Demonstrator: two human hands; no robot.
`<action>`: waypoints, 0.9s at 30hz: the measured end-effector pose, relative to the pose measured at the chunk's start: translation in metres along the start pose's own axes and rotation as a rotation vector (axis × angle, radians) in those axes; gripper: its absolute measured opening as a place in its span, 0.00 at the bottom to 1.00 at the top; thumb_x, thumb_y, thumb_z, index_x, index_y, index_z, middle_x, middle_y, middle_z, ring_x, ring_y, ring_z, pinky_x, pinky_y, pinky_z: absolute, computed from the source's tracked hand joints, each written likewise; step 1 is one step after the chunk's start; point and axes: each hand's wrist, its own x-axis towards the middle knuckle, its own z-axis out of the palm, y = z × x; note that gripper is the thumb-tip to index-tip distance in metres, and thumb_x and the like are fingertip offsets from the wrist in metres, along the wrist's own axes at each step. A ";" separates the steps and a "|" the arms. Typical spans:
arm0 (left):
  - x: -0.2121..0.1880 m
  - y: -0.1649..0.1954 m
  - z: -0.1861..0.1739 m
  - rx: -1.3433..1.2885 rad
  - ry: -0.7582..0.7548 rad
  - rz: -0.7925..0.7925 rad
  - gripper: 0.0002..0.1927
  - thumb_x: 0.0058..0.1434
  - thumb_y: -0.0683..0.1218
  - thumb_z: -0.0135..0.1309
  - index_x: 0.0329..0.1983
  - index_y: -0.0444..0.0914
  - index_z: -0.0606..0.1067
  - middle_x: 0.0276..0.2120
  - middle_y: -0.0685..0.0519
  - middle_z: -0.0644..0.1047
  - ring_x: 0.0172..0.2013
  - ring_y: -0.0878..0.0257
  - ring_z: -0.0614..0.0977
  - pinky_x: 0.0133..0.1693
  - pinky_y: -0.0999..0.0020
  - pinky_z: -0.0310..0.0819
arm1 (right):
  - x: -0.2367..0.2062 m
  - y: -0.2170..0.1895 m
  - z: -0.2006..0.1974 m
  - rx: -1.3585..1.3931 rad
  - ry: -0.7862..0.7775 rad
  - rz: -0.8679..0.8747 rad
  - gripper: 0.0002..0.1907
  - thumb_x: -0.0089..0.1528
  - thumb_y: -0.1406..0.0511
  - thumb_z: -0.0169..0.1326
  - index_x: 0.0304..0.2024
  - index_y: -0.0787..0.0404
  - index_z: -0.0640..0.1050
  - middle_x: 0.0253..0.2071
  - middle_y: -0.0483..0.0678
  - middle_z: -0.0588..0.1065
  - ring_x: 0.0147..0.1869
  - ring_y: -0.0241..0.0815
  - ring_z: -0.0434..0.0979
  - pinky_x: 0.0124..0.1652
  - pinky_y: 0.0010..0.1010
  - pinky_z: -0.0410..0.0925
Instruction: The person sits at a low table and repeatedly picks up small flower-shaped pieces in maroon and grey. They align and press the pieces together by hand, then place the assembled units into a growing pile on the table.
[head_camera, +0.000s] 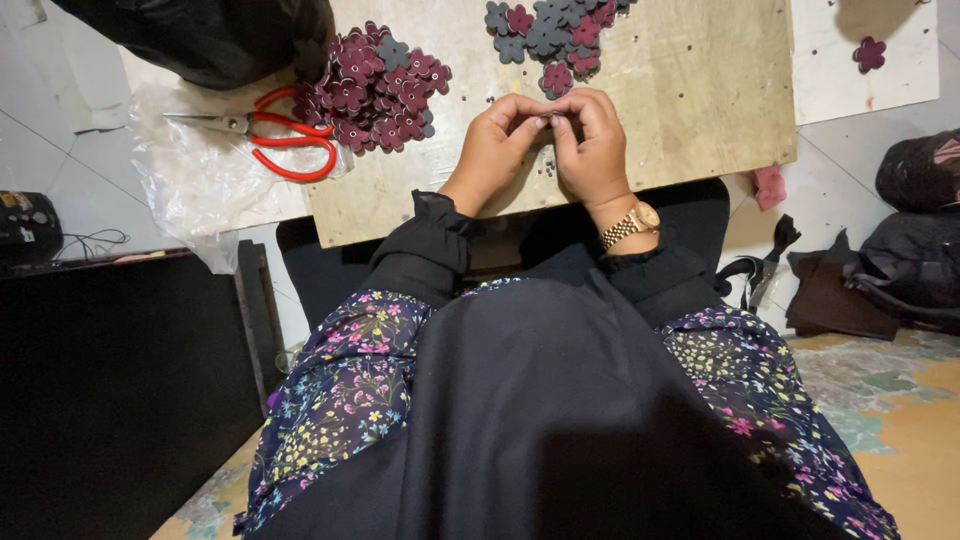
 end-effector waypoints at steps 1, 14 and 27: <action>0.001 0.000 0.000 0.004 0.004 0.004 0.06 0.71 0.34 0.50 0.49 0.30 0.74 0.44 0.49 0.80 0.46 0.65 0.82 0.51 0.67 0.80 | 0.000 -0.002 0.000 -0.009 -0.005 0.000 0.06 0.66 0.73 0.58 0.45 0.64 0.77 0.49 0.55 0.75 0.53 0.51 0.79 0.52 0.35 0.73; 0.002 -0.014 -0.009 0.128 0.033 0.097 0.05 0.69 0.34 0.52 0.46 0.33 0.72 0.40 0.54 0.77 0.41 0.69 0.78 0.45 0.73 0.75 | 0.011 0.030 -0.008 -0.142 0.263 0.152 0.11 0.68 0.74 0.51 0.52 0.65 0.77 0.54 0.54 0.74 0.58 0.52 0.75 0.57 0.36 0.71; -0.040 0.105 -0.062 1.122 0.577 0.527 0.06 0.67 0.40 0.59 0.46 0.38 0.78 0.41 0.49 0.81 0.43 0.54 0.84 0.46 0.64 0.79 | 0.051 0.109 -0.025 -0.489 0.298 0.091 0.03 0.64 0.68 0.64 0.39 0.60 0.81 0.46 0.51 0.74 0.51 0.51 0.74 0.50 0.38 0.70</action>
